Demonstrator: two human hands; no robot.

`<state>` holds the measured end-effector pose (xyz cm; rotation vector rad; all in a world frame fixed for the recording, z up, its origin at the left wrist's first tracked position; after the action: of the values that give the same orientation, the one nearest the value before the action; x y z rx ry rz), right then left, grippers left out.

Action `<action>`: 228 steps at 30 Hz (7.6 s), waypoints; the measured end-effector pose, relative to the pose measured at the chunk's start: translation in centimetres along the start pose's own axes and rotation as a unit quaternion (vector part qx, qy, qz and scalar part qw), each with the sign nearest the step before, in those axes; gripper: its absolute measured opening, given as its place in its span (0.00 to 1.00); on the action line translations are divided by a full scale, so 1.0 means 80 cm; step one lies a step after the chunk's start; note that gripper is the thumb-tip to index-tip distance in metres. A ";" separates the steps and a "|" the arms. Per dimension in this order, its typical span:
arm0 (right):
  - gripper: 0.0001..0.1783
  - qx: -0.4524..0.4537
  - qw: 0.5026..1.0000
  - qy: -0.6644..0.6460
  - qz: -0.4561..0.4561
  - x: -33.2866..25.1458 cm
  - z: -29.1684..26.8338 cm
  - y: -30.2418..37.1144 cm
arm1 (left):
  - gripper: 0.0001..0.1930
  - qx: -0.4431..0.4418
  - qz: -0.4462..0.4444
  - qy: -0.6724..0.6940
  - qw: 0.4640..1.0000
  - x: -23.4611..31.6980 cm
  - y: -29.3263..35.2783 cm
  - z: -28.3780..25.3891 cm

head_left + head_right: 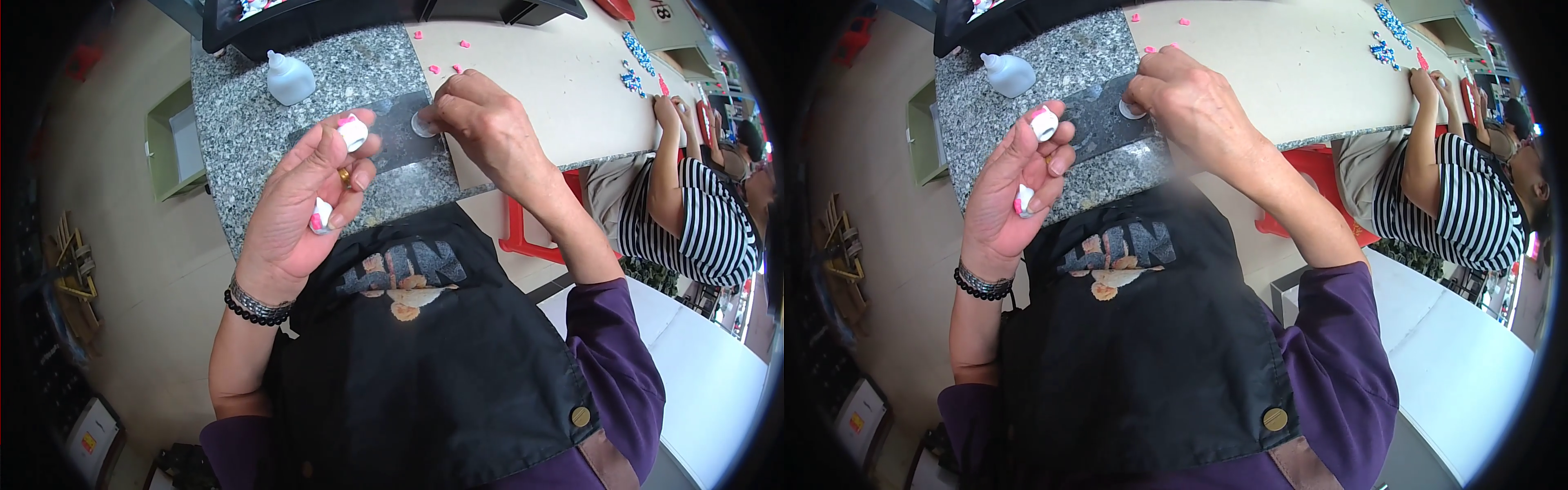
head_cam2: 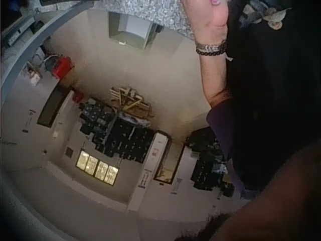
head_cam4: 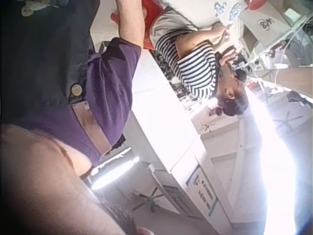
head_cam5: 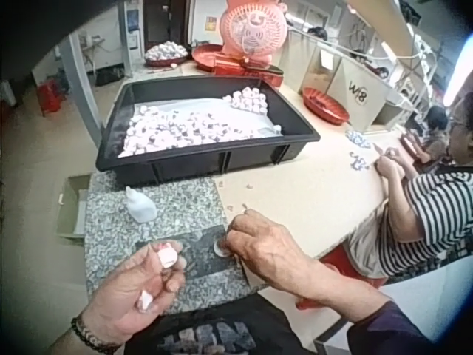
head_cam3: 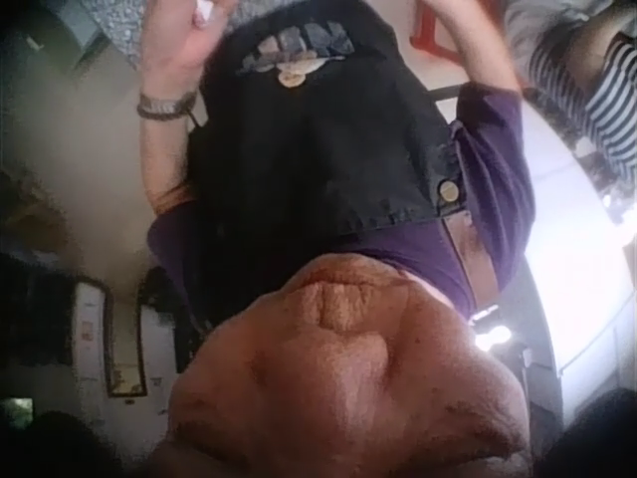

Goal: The person assembles miniature figurines by dipping small components into adhesive and attaching them to the figurine pieces by hand, periodically sorting and arranging the figurines in a tray.

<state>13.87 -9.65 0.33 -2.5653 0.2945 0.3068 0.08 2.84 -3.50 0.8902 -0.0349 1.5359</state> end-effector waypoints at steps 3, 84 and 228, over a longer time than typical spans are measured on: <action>0.07 0.062 0.994 -0.081 0.033 0.000 -0.015 -0.002 | 0.19 -0.007 0.027 0.000 1.000 0.000 -0.003 0.006; 0.24 0.178 0.911 0.196 0.318 0.494 -0.164 0.160 | 0.06 0.219 0.379 -0.467 0.768 0.136 0.044 0.069; 0.06 0.153 0.914 -0.310 0.214 -0.005 -0.028 0.017 | 0.11 0.031 0.285 -0.263 0.921 -0.030 -0.023 0.039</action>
<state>13.45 -11.91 1.65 -1.9468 0.6013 1.1114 3.03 -0.37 -3.46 1.4084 -0.6921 1.7835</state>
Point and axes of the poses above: each hand's wrist, its own y-axis away from the middle knuckle, its own z-axis out of the palm, x = y × z, the point moved 5 cm from there along -y, towards the middle knuckle, and after that the axes turned 10 degrees about x, right-handed, at the moved point
